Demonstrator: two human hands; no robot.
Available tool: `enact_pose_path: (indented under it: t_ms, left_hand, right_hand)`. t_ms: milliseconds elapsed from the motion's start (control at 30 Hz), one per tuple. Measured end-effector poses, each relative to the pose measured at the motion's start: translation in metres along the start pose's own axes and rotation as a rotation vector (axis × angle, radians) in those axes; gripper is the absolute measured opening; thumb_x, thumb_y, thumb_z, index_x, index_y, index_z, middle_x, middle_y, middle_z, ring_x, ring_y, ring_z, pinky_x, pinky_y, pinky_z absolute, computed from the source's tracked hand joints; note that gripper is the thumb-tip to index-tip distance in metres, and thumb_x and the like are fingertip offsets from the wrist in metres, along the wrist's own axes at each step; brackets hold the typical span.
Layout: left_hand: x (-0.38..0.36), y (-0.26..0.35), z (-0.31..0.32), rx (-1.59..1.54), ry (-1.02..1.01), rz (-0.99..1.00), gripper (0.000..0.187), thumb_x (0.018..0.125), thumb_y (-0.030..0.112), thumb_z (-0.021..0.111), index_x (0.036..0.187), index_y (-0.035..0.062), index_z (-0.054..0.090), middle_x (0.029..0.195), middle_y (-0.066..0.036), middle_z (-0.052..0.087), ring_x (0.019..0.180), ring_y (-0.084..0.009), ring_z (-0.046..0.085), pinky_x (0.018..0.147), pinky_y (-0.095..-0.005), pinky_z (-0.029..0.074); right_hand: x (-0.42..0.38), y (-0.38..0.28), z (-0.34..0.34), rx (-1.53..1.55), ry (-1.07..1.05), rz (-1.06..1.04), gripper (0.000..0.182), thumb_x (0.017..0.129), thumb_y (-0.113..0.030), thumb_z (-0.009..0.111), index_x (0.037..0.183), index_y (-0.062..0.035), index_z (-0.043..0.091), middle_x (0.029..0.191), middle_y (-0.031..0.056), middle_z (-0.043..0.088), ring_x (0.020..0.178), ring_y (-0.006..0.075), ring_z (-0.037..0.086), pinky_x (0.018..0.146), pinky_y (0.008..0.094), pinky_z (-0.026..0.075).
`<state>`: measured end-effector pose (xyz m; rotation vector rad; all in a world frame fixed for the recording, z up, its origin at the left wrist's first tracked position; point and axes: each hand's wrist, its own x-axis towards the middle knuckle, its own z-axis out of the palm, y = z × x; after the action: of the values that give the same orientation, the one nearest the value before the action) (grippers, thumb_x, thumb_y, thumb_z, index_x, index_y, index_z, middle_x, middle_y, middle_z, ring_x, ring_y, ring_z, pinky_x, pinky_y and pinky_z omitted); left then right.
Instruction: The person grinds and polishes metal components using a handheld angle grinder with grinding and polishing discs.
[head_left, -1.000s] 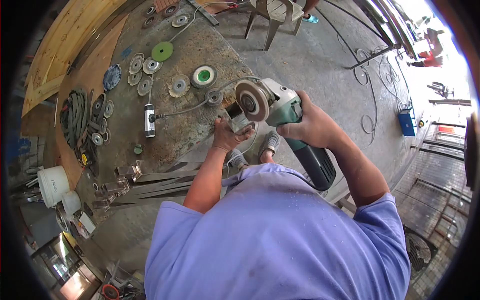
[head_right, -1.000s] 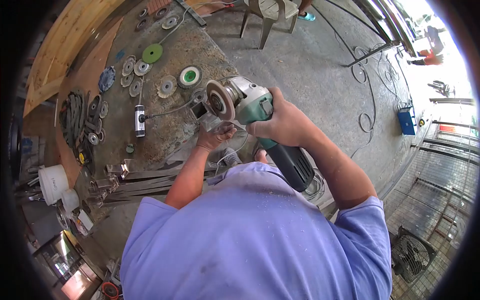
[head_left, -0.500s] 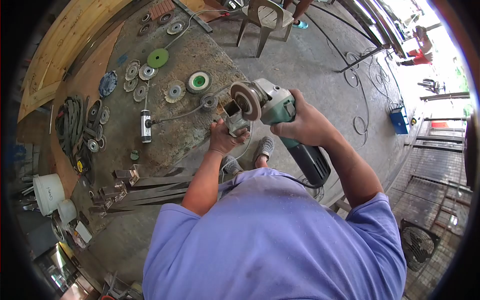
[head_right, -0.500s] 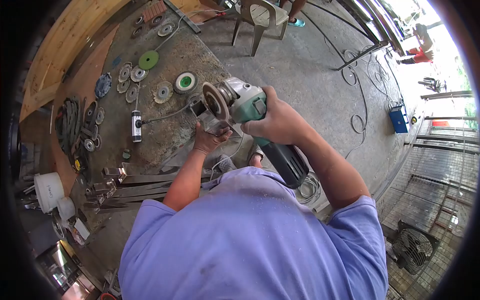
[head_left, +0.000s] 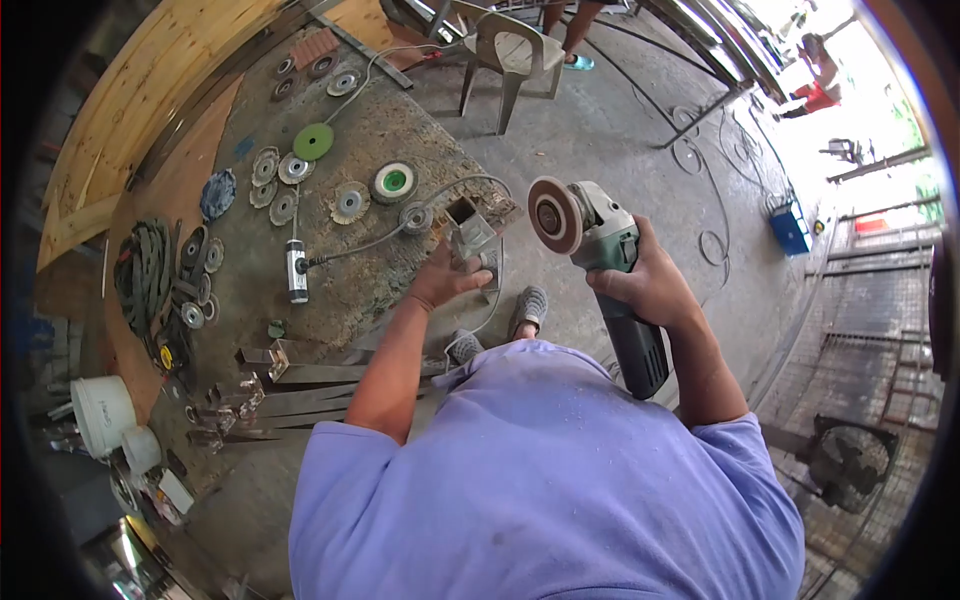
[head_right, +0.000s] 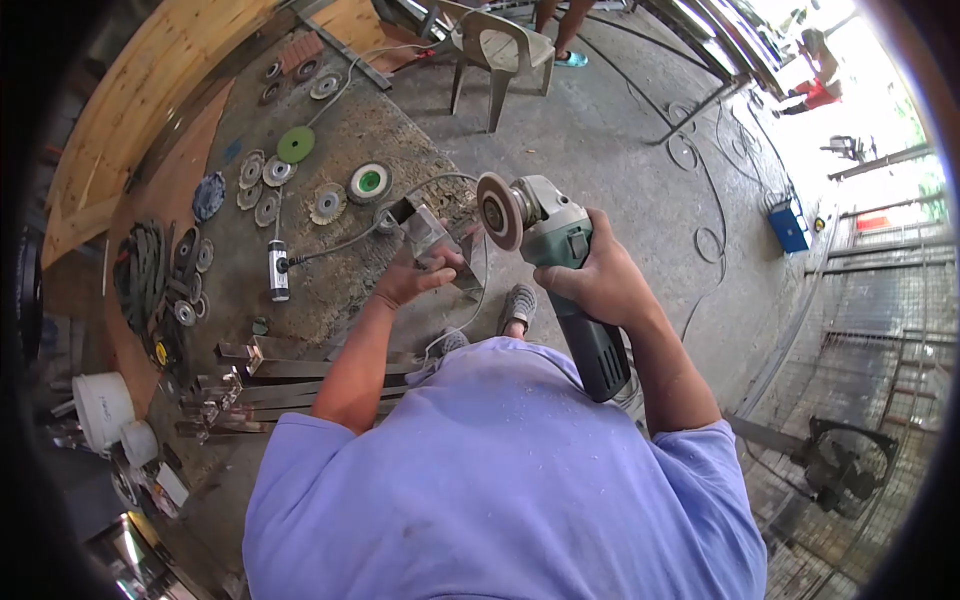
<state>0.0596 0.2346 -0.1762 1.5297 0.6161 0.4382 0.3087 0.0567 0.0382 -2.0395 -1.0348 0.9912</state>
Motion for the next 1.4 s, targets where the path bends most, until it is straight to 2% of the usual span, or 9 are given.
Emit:
enact_pose_path:
  t_ms: [167, 367, 433, 567, 967, 1067, 1133, 1267, 1400]
  left_hand:
    - [0.001, 0.040, 0.001, 0.209, -0.063, -0.027, 0.073, 0.075, 0.029, 0.090, 0.137, 0.0043, 0.059, 0.124, -0.011, 0.069, 0.113, -0.0227, 0.065, 0.099, -0.0375, 0.051]
    - [-0.026, 0.007, 0.049, 0.345, 0.603, 0.269, 0.070, 0.074, 0.048, 0.093, 0.118, 0.0015, 0.066, 0.110, -0.010, 0.071, 0.102, -0.0262, 0.067, 0.088, -0.0425, 0.055]
    - [-0.028, 0.000, 0.035, 0.591, 0.534, 0.304, 0.049, 0.083, 0.045, 0.086, 0.104, 0.0033, 0.072, 0.092, -0.008, 0.073, 0.085, -0.0291, 0.070, 0.080, -0.0426, 0.055]
    - [-0.031, -0.016, 0.016, 0.591, 0.283, 0.184, 0.031, 0.089, 0.035, 0.082, 0.104, 0.0078, 0.075, 0.100, -0.005, 0.076, 0.088, -0.0252, 0.073, 0.078, -0.0379, 0.057]
    - [-0.034, -0.117, -0.002, 0.637, 0.102, 0.098, 0.064, 0.097, 0.067, 0.056, 0.147, 0.0274, 0.056, 0.155, -0.002, 0.051, 0.142, -0.0225, 0.048, 0.113, -0.0383, 0.043]
    - [-0.026, -0.116, 0.009, 0.242, 0.220, 0.047, 0.065, 0.084, 0.060, 0.078, 0.132, 0.0169, 0.069, 0.131, -0.003, 0.071, 0.128, -0.0249, 0.063, 0.107, -0.0429, 0.049]
    - [-0.027, -0.086, 0.006, 0.775, 0.202, 0.256, 0.066, 0.085, 0.064, 0.074, 0.131, 0.0171, 0.069, 0.130, -0.004, 0.072, 0.127, -0.0269, 0.064, 0.108, -0.0443, 0.048]
    - [-0.031, -0.089, -0.004, 0.870, -0.139, -0.129, 0.077, 0.098, 0.073, 0.044, 0.158, 0.0238, 0.041, 0.164, -0.004, 0.040, 0.153, -0.0251, 0.033, 0.125, -0.0430, 0.030]
    - [-0.033, -0.116, 0.003, 0.832, 0.059, 0.058, 0.064, 0.099, 0.067, 0.051, 0.150, 0.0285, 0.053, 0.156, -0.002, 0.049, 0.146, -0.0263, 0.042, 0.119, -0.0442, 0.037]
  right_hand:
    - [-0.014, 0.008, 0.001, 0.062, 0.056, 0.010, 0.097, 0.069, -0.036, 0.084, 0.144, 0.0071, 0.039, 0.113, 0.0237, 0.067, 0.104, 0.0327, 0.068, 0.094, 0.0380, 0.053]
    - [-0.012, 0.001, 0.002, 0.099, -0.007, -0.026, 0.100, 0.069, -0.038, 0.084, 0.146, 0.0071, 0.038, 0.114, 0.0244, 0.067, 0.107, 0.0333, 0.067, 0.096, 0.0381, 0.052]
    - [-0.007, -0.001, 0.009, 0.107, -0.049, -0.018, 0.100, 0.069, -0.038, 0.083, 0.146, 0.0073, 0.039, 0.114, 0.0244, 0.067, 0.106, 0.0333, 0.067, 0.097, 0.0380, 0.051]
    - [0.004, -0.006, 0.024, 0.112, -0.150, -0.007, 0.098, 0.069, -0.037, 0.083, 0.144, 0.0081, 0.040, 0.113, 0.0262, 0.067, 0.105, 0.0352, 0.068, 0.095, 0.0382, 0.052]
    - [0.033, -0.015, 0.030, 0.036, -0.337, 0.020, 0.105, 0.070, -0.042, 0.082, 0.146, 0.0131, 0.035, 0.111, 0.0313, 0.068, 0.104, 0.0393, 0.069, 0.093, 0.0404, 0.054]
    - [0.039, -0.017, 0.030, 0.012, -0.357, 0.022, 0.104, 0.070, -0.041, 0.082, 0.148, 0.0100, 0.035, 0.113, 0.0295, 0.068, 0.106, 0.0386, 0.069, 0.096, 0.0397, 0.052]
    - [0.044, -0.022, 0.028, 0.008, -0.383, 0.053, 0.102, 0.069, -0.039, 0.083, 0.150, 0.0036, 0.036, 0.115, 0.0247, 0.068, 0.109, 0.0356, 0.068, 0.100, 0.0383, 0.050]
    - [0.052, -0.027, 0.026, 0.000, -0.412, 0.068, 0.101, 0.069, -0.039, 0.083, 0.149, 0.0037, 0.037, 0.116, 0.0247, 0.068, 0.110, 0.0358, 0.068, 0.100, 0.0386, 0.050]
    - [0.051, -0.023, 0.024, -0.022, -0.413, 0.028, 0.099, 0.070, -0.039, 0.083, 0.148, 0.0032, 0.037, 0.115, 0.0250, 0.068, 0.110, 0.0358, 0.068, 0.099, 0.0392, 0.050]
